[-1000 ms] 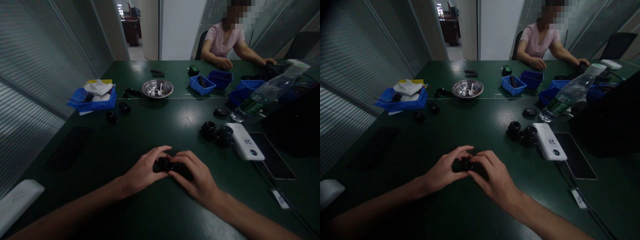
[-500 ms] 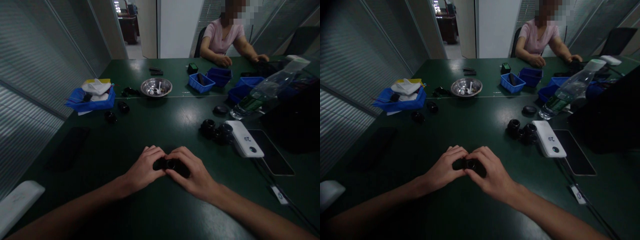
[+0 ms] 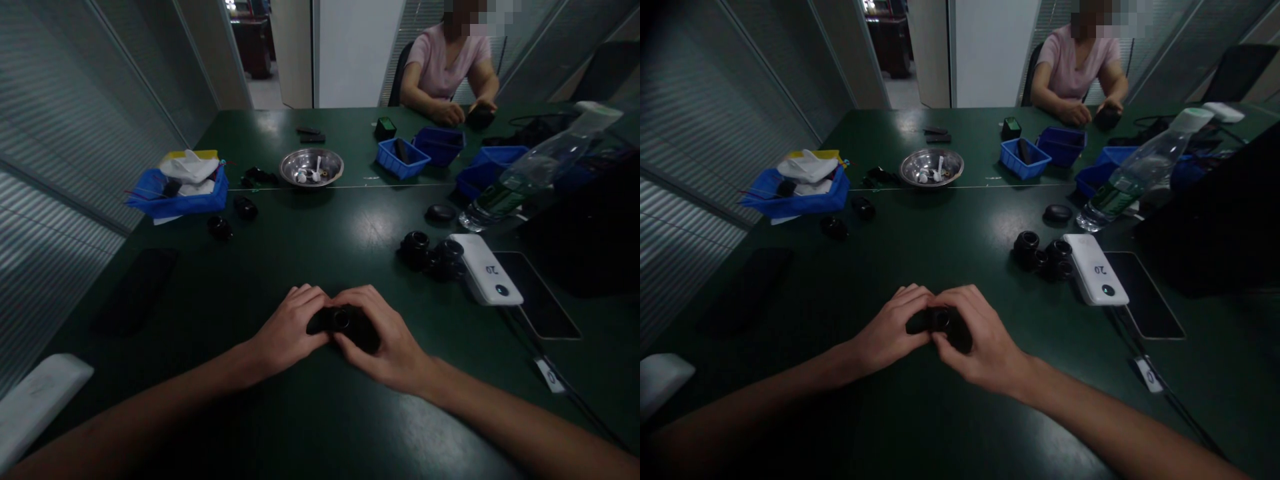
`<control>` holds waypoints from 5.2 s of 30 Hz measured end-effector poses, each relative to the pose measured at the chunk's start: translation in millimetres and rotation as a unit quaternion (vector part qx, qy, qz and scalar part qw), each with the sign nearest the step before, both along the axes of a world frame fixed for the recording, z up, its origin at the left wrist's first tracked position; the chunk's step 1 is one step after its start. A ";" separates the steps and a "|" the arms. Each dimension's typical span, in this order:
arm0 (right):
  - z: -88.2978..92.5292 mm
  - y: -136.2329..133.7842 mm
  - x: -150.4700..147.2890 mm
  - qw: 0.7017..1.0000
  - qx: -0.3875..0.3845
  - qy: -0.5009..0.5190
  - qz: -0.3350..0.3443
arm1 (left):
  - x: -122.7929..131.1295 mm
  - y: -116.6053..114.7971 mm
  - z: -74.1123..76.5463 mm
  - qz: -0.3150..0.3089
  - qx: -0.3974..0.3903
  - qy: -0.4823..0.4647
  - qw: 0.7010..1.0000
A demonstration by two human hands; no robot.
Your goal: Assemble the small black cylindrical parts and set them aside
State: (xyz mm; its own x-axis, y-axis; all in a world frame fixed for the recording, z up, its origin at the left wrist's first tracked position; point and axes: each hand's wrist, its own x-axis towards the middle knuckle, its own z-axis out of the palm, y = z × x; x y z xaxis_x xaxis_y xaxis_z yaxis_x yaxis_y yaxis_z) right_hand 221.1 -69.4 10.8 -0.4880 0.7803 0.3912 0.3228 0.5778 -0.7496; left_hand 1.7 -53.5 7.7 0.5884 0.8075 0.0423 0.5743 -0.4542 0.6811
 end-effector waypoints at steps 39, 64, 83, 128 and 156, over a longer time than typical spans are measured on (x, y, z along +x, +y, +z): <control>-2.1 -2.9 3.7 1.000 0.002 0.026 0.015 | -1.6 -0.2 -0.6 -0.020 0.034 0.018 0.999; -0.8 -2.6 3.1 0.999 0.001 0.029 0.022 | -1.0 0.2 -1.1 -0.022 0.033 0.023 0.999; 1.0 -1.4 2.9 1.000 -0.005 0.012 0.001 | -2.8 -0.1 -3.4 -0.019 0.031 0.016 0.999; -1.0 -2.3 2.2 1.000 0.013 -0.006 -0.022 | -2.2 -0.5 -4.9 -0.016 0.029 0.004 0.999; -6.6 -6.6 8.5 0.992 0.046 0.034 -0.109 | -1.8 -1.1 -3.4 -0.009 0.024 -0.004 1.000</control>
State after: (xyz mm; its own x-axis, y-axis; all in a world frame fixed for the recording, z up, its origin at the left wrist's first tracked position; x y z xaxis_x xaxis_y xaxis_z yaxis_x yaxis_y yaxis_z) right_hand 229.6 -76.0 4.2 -0.2805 0.8240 0.4923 0.3983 0.5666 -0.7214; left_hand -0.1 -54.6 4.3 0.6026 0.7933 0.0865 0.5599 -0.4975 0.6626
